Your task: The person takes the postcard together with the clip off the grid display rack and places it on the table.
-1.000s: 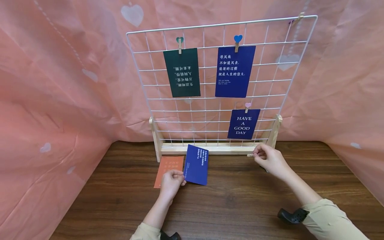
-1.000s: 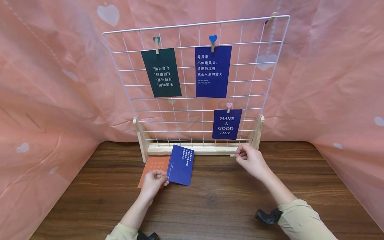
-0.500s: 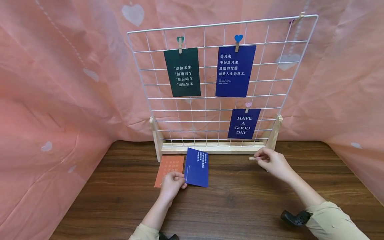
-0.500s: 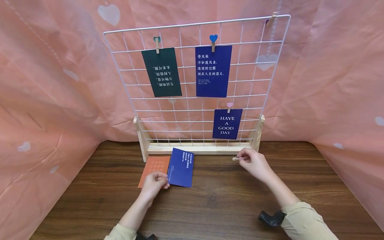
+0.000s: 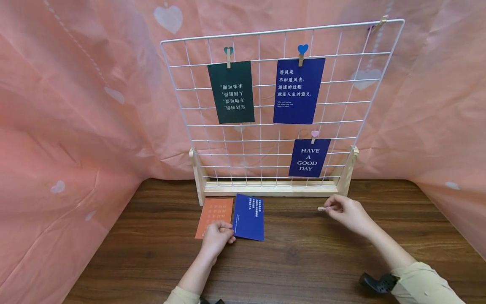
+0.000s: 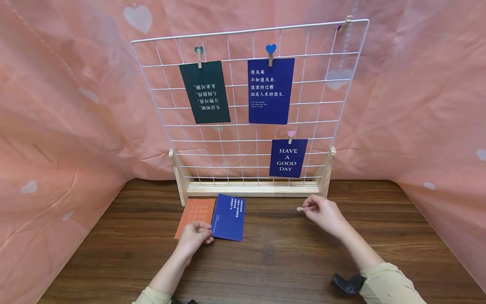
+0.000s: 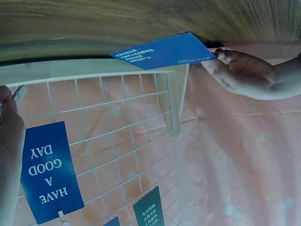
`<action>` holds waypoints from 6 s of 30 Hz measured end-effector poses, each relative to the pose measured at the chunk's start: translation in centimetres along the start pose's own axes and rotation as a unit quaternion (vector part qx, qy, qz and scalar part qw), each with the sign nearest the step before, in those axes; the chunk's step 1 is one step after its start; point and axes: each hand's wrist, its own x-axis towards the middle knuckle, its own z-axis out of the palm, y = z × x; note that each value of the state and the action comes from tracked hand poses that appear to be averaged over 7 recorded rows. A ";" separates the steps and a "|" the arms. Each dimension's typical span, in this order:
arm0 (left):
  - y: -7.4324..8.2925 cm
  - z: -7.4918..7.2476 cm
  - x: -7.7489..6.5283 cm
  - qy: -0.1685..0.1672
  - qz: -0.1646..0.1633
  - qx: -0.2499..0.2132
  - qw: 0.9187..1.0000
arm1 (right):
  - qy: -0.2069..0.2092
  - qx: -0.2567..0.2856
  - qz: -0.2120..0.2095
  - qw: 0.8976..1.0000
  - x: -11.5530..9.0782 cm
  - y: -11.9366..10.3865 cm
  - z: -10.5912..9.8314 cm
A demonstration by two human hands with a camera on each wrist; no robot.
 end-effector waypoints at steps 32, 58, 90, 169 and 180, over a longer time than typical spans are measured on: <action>0.8 -0.1 -0.2 -0.004 0.005 0.006 1.000 | -0.040 -0.026 0.006 0.999 -1.1 1.5 1.0; 1.9 2.0 0.9 0.019 0.063 -0.073 0.995 | -0.040 -0.061 -0.009 0.997 -1.8 2.0 1.3; 9.5 6.0 0.5 -0.048 0.116 -0.084 0.989 | -0.037 -0.073 -0.020 0.996 -1.8 1.8 1.4; 8.8 16.3 10.5 0.113 0.209 -0.088 0.968 | 0.190 -0.020 -0.059 0.980 8.5 -6.3 -4.8; 8.6 16.4 10.8 0.098 0.225 -0.098 0.964 | 0.232 -0.025 -0.061 0.970 10.9 -8.4 -6.2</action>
